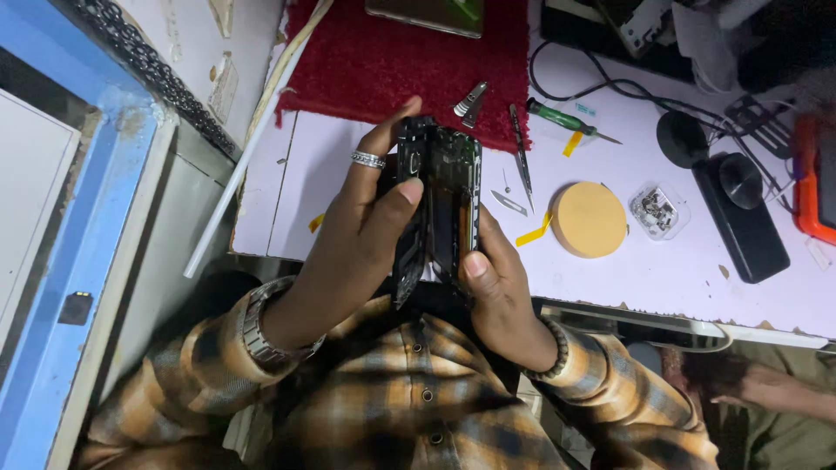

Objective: Disassembling a mobile phone by prying off the back cover and removing internal screws

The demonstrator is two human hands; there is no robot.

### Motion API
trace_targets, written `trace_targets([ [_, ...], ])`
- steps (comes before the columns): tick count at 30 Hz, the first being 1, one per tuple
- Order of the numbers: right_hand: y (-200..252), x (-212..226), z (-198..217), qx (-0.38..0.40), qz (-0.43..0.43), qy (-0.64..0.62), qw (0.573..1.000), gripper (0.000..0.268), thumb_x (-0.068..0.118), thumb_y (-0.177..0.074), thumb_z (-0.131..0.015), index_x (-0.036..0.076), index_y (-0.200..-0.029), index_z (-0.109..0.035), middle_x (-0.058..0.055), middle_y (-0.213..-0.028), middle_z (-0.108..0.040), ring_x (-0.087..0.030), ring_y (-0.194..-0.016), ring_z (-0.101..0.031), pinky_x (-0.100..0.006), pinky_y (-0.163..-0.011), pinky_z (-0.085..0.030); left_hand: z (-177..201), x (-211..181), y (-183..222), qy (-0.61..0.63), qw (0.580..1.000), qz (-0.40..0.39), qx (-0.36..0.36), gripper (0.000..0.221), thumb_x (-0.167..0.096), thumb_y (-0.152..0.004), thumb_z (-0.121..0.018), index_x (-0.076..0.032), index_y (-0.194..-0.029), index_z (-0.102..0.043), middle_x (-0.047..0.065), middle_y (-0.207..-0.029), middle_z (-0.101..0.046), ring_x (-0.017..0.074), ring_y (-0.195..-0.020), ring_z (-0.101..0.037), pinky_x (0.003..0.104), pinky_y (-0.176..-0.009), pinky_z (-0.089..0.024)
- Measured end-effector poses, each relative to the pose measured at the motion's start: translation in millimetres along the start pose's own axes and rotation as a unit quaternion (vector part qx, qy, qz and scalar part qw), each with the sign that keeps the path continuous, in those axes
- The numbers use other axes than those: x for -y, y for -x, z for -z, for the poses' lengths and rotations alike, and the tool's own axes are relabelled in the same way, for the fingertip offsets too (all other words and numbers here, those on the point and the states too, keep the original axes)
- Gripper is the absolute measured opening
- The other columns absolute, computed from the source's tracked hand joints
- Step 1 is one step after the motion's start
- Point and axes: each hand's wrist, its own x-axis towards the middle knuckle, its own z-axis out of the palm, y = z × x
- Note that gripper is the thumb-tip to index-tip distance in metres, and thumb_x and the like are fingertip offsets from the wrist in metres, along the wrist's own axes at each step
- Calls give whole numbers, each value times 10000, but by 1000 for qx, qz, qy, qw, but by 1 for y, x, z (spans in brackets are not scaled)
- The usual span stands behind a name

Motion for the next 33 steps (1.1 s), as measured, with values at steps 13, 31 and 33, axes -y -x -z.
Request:
trace_targets([
  [13, -3, 10, -10, -20, -58, -191, 980, 859, 592, -1055, -545, -51, -1600, -378, -242, -1564, -550, -369, -1451, -579, -491, -1200, -520, 1, -4, -1, 42, 998, 48, -18, 614, -464, -1116, -420, -213, -1658, -277, 127, -1792, -301, 307, -1653, -361, 460, -1289, -408],
  [31, 14, -35, -1, -64, 13, -357, 932, 840, 515, -1091, -633, 45, -1672, -249, -279, -1551, -518, -388, -1298, -632, -544, -1086, -572, -4, -2, -17, 309, 941, 138, -22, 923, -512, -937, -613, -206, -1724, -239, 193, -1430, -650, 246, -979, -705, 418, -770, -637],
  [33, 9, -29, -2, -100, -7, -360, 928, 935, 508, -1009, -744, 60, -1659, -245, -267, -1562, -487, -386, -1313, -607, -539, -1049, -582, -4, -3, -18, 282, 948, 147, -23, 1021, -630, -866, -624, -201, -1712, -245, 165, -1473, -647, 274, -1134, -704, 451, -847, -652],
])
